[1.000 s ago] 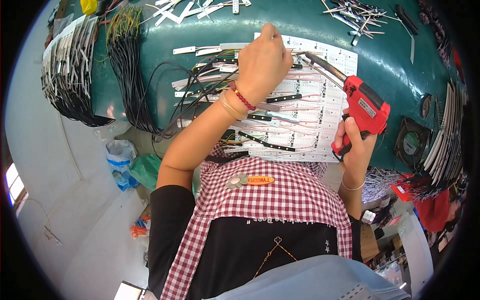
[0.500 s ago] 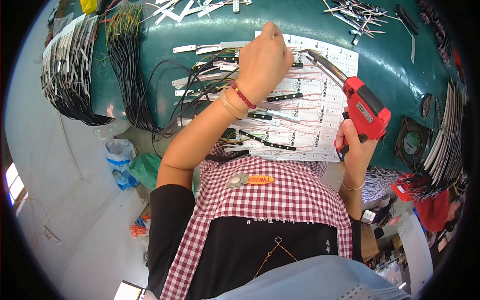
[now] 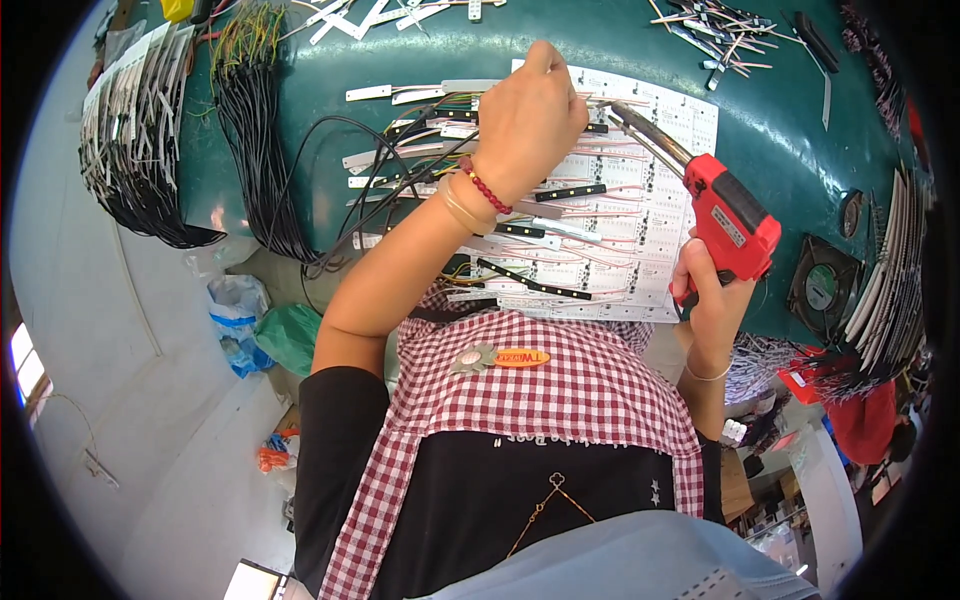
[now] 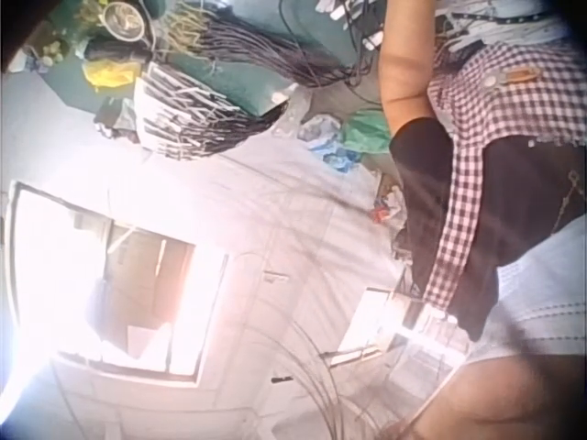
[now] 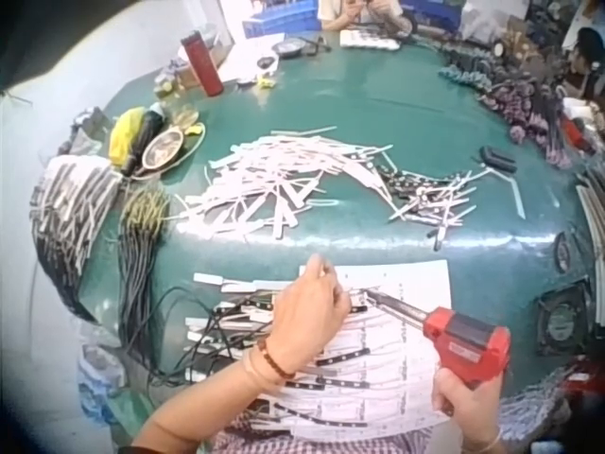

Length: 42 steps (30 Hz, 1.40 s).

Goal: Soldering or attaching wires to LED components on a board template at a factory workstation.

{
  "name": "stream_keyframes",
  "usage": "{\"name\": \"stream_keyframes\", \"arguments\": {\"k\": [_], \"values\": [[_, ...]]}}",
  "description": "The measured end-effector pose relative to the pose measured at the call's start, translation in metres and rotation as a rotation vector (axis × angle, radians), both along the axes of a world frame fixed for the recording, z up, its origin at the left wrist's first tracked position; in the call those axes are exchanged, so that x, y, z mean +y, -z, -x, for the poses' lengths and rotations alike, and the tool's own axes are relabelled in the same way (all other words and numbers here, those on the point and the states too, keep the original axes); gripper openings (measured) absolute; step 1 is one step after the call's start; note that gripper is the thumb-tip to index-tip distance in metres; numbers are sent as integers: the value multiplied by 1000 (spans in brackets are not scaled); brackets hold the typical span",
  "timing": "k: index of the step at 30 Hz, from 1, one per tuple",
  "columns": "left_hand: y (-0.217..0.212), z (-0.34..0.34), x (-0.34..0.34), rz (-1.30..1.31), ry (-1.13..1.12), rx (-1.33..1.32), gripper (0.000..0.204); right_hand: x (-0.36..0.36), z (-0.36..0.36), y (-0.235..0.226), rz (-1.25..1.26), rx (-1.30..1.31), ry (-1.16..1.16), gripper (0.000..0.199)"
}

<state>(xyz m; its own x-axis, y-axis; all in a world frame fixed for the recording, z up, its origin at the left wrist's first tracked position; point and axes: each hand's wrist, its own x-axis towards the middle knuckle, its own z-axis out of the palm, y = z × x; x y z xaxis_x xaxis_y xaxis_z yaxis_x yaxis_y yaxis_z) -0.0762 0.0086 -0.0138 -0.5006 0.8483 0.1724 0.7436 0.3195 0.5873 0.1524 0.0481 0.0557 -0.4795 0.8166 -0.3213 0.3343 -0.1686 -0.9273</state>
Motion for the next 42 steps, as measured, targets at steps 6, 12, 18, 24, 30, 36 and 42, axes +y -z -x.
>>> {"name": "stream_keyframes", "arguments": {"k": [6,12,18,24,30,36,42], "values": [[6,1,1,-8,-22,11,16,2,-2,5,17,28,-6,8],[2,-1,2,30,-36,12,16,-1,0,3,26,35,15,9],[3,-2,1,14,-34,21,15,-1,-5,9,-56,15,38,13],[5,-2,2,-6,-38,32,15,-3,-6,11,-10,-13,44,17],[4,-2,2,-10,-38,39,15,-1,-9,12,-76,-43,-22,15],[6,-2,2,-12,-43,29,14,1,-13,16,-193,-81,-31,17],[3,-1,1,-30,-40,36,14,1,-17,25,-322,-141,-64,19]]}}
